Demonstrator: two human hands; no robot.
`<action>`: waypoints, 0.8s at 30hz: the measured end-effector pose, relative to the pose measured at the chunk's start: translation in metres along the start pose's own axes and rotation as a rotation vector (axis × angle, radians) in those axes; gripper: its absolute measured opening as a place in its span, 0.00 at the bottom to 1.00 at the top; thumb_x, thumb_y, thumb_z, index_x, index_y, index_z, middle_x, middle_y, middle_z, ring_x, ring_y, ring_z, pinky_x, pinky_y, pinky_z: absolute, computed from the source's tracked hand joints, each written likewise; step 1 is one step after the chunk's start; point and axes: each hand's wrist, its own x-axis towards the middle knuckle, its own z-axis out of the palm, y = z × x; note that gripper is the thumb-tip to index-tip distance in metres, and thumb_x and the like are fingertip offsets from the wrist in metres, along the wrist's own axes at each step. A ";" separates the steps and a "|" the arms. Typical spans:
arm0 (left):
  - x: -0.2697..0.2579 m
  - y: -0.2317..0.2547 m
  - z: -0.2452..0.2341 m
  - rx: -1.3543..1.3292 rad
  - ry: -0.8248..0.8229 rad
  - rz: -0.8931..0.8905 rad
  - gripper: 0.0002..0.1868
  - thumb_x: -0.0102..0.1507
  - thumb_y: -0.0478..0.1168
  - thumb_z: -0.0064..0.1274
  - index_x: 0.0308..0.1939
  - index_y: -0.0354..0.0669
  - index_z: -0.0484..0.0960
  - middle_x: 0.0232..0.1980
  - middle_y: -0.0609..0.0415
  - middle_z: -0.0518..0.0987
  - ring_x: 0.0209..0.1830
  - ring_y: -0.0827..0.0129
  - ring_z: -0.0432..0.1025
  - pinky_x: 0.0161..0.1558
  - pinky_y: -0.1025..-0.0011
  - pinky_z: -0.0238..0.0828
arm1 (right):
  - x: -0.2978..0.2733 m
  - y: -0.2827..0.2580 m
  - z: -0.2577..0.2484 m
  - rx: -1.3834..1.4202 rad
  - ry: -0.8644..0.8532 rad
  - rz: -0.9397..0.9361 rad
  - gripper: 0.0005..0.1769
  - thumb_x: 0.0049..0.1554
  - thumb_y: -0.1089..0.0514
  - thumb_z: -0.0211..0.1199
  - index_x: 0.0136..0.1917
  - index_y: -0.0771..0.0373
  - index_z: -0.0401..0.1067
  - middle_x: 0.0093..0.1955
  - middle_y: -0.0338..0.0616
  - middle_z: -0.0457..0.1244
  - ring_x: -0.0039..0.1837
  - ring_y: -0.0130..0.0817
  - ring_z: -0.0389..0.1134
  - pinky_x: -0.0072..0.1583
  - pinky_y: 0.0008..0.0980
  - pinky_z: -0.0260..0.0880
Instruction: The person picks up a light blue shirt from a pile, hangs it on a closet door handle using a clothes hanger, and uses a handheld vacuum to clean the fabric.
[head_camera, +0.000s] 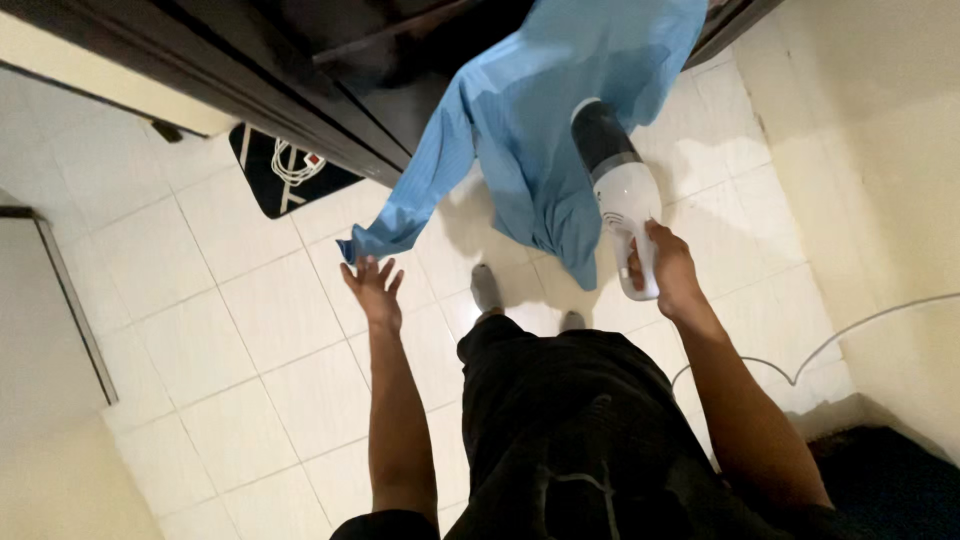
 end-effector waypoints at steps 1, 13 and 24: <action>0.012 -0.003 0.009 0.015 -0.041 -0.038 0.51 0.64 0.46 0.52 0.77 0.62 0.28 0.72 0.60 0.63 0.54 0.54 0.74 0.51 0.53 0.75 | -0.004 -0.002 0.005 0.016 0.015 -0.002 0.21 0.67 0.46 0.45 0.42 0.63 0.66 0.28 0.41 0.57 0.27 0.33 0.54 0.31 0.35 0.54; -0.024 -0.052 0.262 0.671 -0.732 0.004 0.14 0.71 0.45 0.52 0.58 0.47 0.78 0.48 0.59 0.81 0.43 0.75 0.75 0.41 0.73 0.75 | -0.026 0.001 -0.045 0.200 0.166 -0.131 0.23 0.69 0.46 0.41 0.43 0.64 0.65 0.29 0.41 0.57 0.28 0.33 0.55 0.33 0.33 0.58; -0.095 0.016 0.557 1.161 -0.963 1.585 0.15 0.67 0.37 0.59 0.57 0.43 0.79 0.63 0.47 0.75 0.65 0.50 0.66 0.63 0.53 0.62 | 0.013 -0.006 -0.184 0.226 0.118 -0.089 0.23 0.67 0.46 0.48 0.40 0.66 0.67 0.28 0.43 0.58 0.26 0.31 0.56 0.29 0.32 0.56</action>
